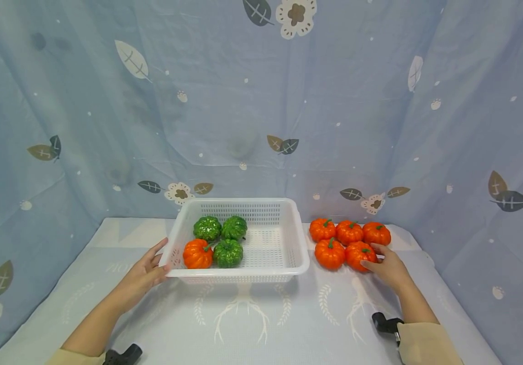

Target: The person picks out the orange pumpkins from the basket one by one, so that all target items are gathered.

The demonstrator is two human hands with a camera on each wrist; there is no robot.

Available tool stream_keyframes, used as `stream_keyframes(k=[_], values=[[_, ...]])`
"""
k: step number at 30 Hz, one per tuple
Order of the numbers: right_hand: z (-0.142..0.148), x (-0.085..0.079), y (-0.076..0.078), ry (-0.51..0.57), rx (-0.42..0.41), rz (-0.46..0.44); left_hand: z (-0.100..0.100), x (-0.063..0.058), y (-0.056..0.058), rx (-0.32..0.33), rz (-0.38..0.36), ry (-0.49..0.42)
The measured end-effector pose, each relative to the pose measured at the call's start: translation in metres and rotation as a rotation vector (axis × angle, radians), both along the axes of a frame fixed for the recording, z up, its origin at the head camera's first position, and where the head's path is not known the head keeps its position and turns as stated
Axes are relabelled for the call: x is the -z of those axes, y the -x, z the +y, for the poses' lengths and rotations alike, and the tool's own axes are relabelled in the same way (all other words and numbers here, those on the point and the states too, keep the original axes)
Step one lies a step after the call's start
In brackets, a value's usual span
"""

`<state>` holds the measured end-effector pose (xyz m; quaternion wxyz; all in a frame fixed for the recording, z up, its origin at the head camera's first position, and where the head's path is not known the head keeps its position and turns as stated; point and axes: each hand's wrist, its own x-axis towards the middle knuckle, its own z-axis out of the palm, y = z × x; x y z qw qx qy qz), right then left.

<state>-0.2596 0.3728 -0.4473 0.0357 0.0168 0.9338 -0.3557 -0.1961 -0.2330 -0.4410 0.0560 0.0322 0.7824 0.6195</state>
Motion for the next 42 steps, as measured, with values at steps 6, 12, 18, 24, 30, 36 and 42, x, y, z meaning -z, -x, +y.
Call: stream_keyframes(k=[6,12,18,24,30,36,42], values=[[0.000,-0.012,-0.005,0.009,-0.004,0.016,0.000,0.000,0.000,0.002,-0.001,0.001],[-0.013,-0.037,-0.016,0.026,-0.009,0.055,0.000,0.000,0.000,0.001,0.006,0.008],[-0.043,-0.062,-0.026,0.049,-0.014,0.191,-0.001,0.000,-0.001,-0.006,0.007,0.019],[-0.080,-0.073,-0.029,0.111,-0.064,0.300,-0.001,0.001,0.000,-0.007,0.007,0.022],[-0.112,-0.074,-0.021,0.122,-0.107,0.343,0.000,0.001,0.000,-0.008,0.019,0.028],[-0.152,-0.072,-0.014,0.189,-0.191,0.392,0.001,0.001,0.000,-0.019,0.012,0.047],[-0.202,-0.067,-0.010,0.251,-0.289,0.433,0.002,0.002,0.000,-0.010,0.019,0.042]])
